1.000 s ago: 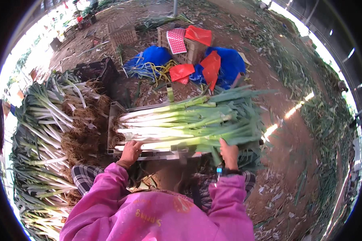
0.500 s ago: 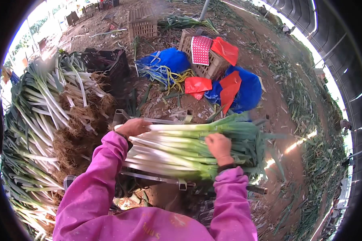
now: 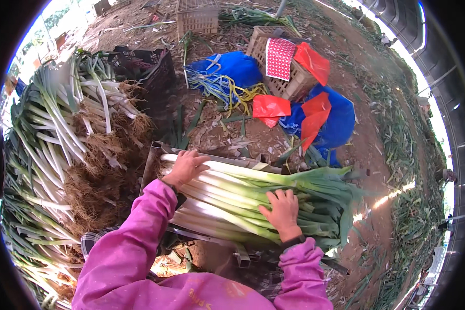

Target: The person gathers leeks from a pile, places them into a metal frame, and trims the roots and leaves using a blade. The person then removes the trimmed leeks from the frame and sets them aside.

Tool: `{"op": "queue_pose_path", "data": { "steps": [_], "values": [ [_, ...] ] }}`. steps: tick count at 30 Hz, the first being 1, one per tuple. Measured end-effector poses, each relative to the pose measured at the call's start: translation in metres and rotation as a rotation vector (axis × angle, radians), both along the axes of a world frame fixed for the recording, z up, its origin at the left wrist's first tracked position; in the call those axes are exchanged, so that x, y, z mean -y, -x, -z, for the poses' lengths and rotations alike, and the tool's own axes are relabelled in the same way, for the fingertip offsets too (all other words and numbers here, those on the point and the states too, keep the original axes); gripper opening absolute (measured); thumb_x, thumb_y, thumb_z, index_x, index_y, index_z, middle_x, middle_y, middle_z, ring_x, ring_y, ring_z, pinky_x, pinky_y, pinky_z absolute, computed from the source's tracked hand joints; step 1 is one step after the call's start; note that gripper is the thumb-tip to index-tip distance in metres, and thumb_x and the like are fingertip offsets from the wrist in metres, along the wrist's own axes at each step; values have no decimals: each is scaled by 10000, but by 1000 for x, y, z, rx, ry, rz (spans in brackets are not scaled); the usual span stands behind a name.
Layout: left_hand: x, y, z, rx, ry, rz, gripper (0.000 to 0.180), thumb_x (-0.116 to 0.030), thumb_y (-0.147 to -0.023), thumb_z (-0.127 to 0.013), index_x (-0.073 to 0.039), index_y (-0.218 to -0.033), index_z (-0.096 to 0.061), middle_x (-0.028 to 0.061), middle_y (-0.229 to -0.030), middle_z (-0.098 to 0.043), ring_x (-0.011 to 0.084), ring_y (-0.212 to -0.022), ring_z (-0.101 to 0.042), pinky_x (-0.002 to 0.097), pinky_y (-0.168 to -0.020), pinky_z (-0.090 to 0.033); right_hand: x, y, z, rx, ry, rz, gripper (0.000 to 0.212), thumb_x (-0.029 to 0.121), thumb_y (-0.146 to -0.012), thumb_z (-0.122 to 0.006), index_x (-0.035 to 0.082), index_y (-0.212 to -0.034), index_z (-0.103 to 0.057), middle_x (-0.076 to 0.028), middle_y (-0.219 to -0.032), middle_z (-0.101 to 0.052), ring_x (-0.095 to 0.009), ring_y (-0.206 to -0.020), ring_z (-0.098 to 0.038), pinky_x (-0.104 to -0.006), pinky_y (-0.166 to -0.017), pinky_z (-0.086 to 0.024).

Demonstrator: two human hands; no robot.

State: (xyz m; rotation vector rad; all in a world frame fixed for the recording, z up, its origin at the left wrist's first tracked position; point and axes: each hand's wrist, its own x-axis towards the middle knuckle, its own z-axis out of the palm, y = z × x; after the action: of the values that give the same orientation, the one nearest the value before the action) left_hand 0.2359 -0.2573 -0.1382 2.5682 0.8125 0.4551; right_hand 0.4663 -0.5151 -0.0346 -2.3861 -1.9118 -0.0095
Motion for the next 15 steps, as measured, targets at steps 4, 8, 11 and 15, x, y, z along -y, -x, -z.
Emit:
{"op": "queue_pose_path", "data": {
  "steps": [4, 8, 11, 15],
  "values": [
    [-14, 1, 6, -208, 165, 33, 396, -510, -862, -585, -267, -1167, -656, 129, -1025, -598, 311, -1046, -552, 434, -904, -381, -14, -28, -6, -17, 57, 50, 436, 423, -691, -737, 161, -1036, -690, -41, -1016, -607, -278, -956, -510, -433, -844, -396],
    [-18, -8, 3, -448, 134, 12, 482, -615, -880, -470, -298, -1200, -642, 158, -1137, -613, 308, -1152, -533, 461, -947, -367, -31, -66, 13, 96, 45, 129, 475, 462, -760, -692, 222, -1169, -661, -78, -1254, -569, -320, -1224, -435, -578, -1057, -266],
    [-29, -4, -6, -589, 343, 9, 500, -619, -891, -444, -278, -1192, -650, 122, -1191, -625, 292, -1174, -541, 461, -969, -366, -53, -86, 23, -228, 464, 229, 480, 478, -803, -663, 271, -1234, -620, -63, -1357, -497, -321, -1355, -300, -671, -1080, -132],
    [-45, 3, 8, -550, 351, 110, 496, -601, -895, -444, -242, -1153, -669, 136, -1143, -648, 324, -1111, -578, 451, -935, -423, -61, -96, 27, -317, 527, 216, 450, 505, -822, -637, 304, -1224, -625, -48, -1338, -513, -336, -1336, -317, -672, -1076, -120]
  ]
}}
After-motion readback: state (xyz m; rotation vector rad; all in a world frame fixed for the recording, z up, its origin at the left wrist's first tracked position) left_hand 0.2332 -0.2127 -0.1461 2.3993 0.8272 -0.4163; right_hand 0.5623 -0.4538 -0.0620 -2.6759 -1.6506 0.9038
